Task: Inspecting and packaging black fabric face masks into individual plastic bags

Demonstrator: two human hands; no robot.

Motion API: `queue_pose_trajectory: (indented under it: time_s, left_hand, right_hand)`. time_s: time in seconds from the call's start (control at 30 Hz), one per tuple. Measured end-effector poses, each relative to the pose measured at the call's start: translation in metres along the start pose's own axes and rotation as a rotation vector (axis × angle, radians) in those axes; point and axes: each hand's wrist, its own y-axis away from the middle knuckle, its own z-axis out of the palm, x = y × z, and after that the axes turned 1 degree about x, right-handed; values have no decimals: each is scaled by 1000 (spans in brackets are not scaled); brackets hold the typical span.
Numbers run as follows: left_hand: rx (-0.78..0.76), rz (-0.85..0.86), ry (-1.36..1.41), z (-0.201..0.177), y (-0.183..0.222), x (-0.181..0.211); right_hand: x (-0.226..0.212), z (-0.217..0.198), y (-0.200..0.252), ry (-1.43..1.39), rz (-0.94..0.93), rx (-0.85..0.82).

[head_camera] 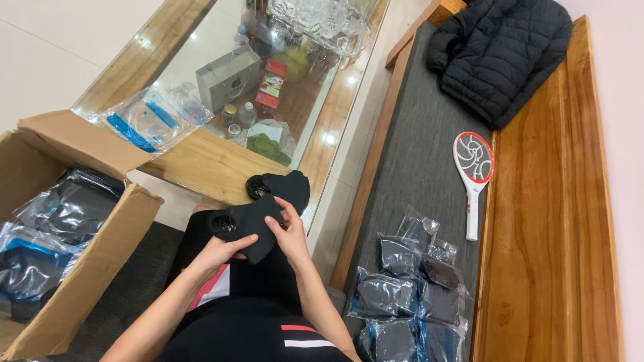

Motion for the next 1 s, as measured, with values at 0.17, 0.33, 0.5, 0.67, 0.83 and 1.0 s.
queue_pose_trajectory:
  time_s: [0.17,0.33,0.5,0.67,0.83,1.0]
  left_hand:
    - [-10,10,-37,-13,-26,-28]
    - [-1,9,-117,-17,-26,-27]
    - [-2,42,-161,-22,-38,-41]
    - [9,58,-156,-20,-33,-32]
    - [51,85,-114,-17,-35,-29]
    - [164,130,-23,-17,-53,-33]
  right_hand:
    - [-20,5,6,66,-22,-36]
    - [-67,19,19,159,-70,-20]
    - [-74,19,23,643,-436,117]
    - [-77,28,23,535,-446,93]
    - [-61,31,21,494,-445,125]
    - [-58,41,28,515,-527,88]
